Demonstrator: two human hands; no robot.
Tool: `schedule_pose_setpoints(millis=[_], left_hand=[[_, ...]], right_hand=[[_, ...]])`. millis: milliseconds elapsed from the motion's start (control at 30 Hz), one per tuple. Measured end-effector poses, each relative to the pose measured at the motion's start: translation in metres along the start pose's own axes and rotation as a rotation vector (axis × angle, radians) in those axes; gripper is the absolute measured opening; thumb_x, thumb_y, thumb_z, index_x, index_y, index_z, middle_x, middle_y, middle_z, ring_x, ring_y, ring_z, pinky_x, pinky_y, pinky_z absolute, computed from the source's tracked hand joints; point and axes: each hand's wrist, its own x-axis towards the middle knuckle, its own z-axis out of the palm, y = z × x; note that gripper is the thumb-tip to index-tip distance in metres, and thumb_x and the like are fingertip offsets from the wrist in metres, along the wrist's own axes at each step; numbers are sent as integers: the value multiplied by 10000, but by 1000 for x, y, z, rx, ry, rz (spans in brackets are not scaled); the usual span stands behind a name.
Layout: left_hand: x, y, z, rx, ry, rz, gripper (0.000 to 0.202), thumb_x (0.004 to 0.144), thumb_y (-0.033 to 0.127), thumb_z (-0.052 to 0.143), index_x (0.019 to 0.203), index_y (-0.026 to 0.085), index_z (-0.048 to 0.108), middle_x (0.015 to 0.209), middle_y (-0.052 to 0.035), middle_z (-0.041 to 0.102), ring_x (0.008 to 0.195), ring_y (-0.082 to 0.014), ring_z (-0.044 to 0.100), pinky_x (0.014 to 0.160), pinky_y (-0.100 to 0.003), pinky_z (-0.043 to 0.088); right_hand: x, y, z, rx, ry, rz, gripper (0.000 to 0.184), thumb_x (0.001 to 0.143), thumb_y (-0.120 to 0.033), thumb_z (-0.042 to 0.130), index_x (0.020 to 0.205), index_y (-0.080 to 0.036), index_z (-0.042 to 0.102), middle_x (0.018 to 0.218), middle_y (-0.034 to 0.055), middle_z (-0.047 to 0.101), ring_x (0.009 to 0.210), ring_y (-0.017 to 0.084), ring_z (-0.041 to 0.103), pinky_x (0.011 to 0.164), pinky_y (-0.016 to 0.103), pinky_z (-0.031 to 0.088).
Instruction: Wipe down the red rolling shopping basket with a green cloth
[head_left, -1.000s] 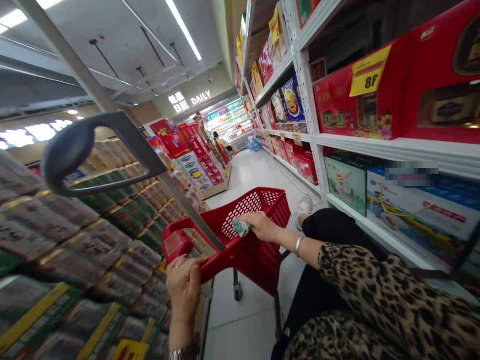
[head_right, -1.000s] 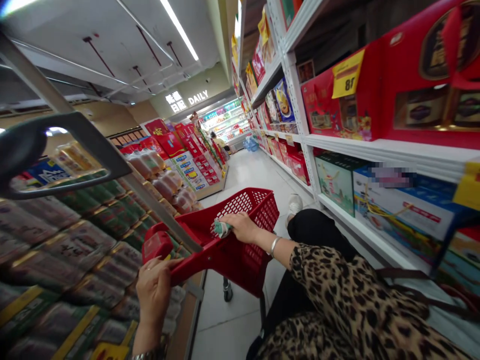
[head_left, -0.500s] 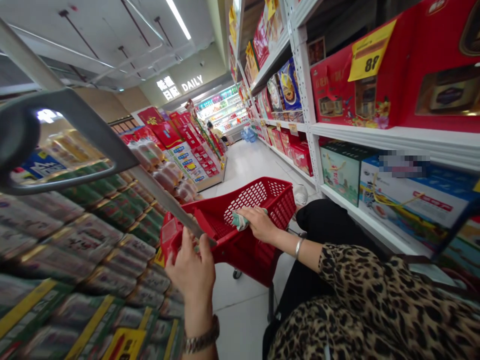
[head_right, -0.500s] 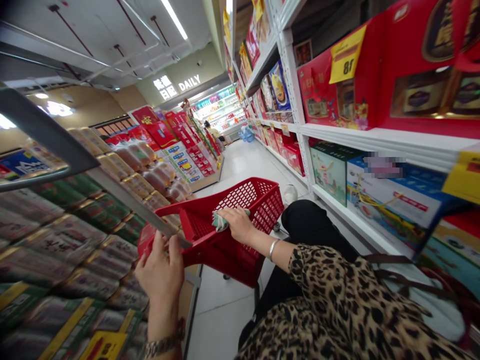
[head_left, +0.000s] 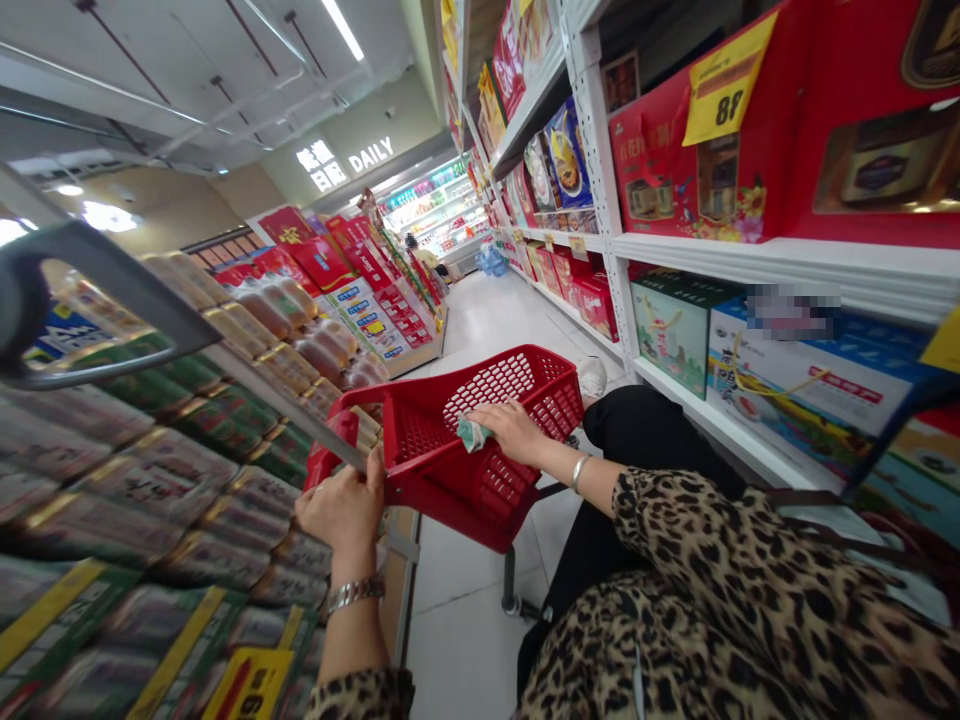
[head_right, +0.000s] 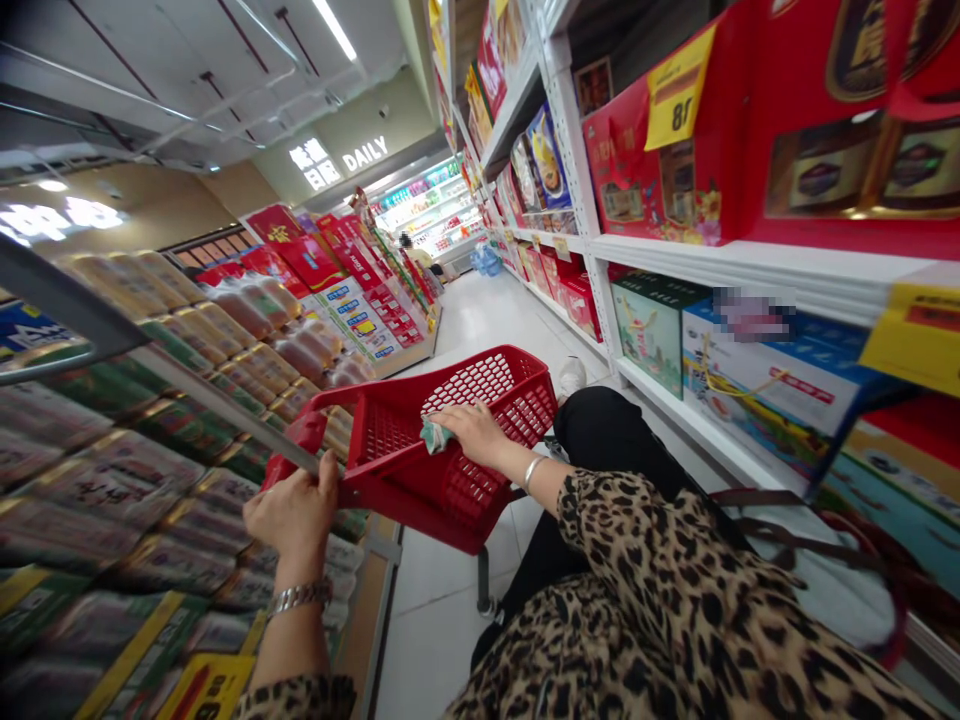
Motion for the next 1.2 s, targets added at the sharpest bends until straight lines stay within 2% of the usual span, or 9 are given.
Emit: schedule_pose_setpoints(millis=[200,367,467,633,833,933,1000,1100,1200], left_hand=[[16,-31,19,-78,24,19,574,891,571,351,575,185,635,636,-140,679,648,-235,579,713,-354,307],[17,-45,24,-130,44,29,526,875,547,387,525,202,574,584,-120,638,617,-217,540,698,-358,303],[15,-48,22,-150,64,-1,529,870,553,391,491,214,536,557,-112,611,587,-208,509,691,-366,307],[6,-45,12,-155,83,-47,529,868,569,415,482,225,526,522,-95,576,577,-212,498,700,-378,319],[-17,-29,-9,-131,124,-86,525,885,575,424,504,222,503,509,-73,552,579,-206,490,748,-389,336],[-28,-21,-17,-135,130,-67,490,883,549,458,523,219,503,525,-62,555,602,-204,504,768,-385,334],[-32,-18,-21,-144,129,-54,465,879,526,479,531,219,506,542,-61,562,623,-206,515,774,-383,332],[-35,-18,-22,-138,123,-49,452,870,520,491,527,225,491,543,-64,554,632,-212,509,776,-389,329],[-35,-19,-22,-131,107,-48,450,870,519,475,521,236,470,534,-68,539,636,-221,498,780,-402,326]], right_hand=[[-13,37,-12,-121,-20,84,594,926,-11,396,1401,-326,564,1423,52,617,1303,226,541,1180,624,215],[-17,66,-6,-193,73,260,616,954,-44,322,1464,-340,500,1339,32,658,1223,209,575,1181,580,279],[-20,68,-6,-204,103,295,641,946,-36,307,1494,-327,463,1325,41,658,1223,215,562,1185,578,271],[-25,38,-7,-157,122,238,570,907,-44,392,1414,-226,578,1388,114,624,1263,272,541,1190,557,239],[-10,-39,13,45,11,-24,546,910,-52,444,1422,-205,556,1415,97,615,1265,233,560,1157,458,322],[0,-79,24,129,-2,-159,515,948,-110,486,1452,-212,512,1449,87,590,1282,208,551,1157,424,334],[2,-97,27,161,2,-243,486,979,-172,505,1463,-211,493,1465,93,575,1312,198,529,1166,424,327],[-4,-100,26,146,-2,-318,478,995,-183,495,1471,-228,485,1481,91,562,1351,188,499,1171,429,311],[-16,-81,19,97,-30,-301,520,970,-79,440,1456,-253,506,1497,83,552,1389,186,471,1181,454,272]])
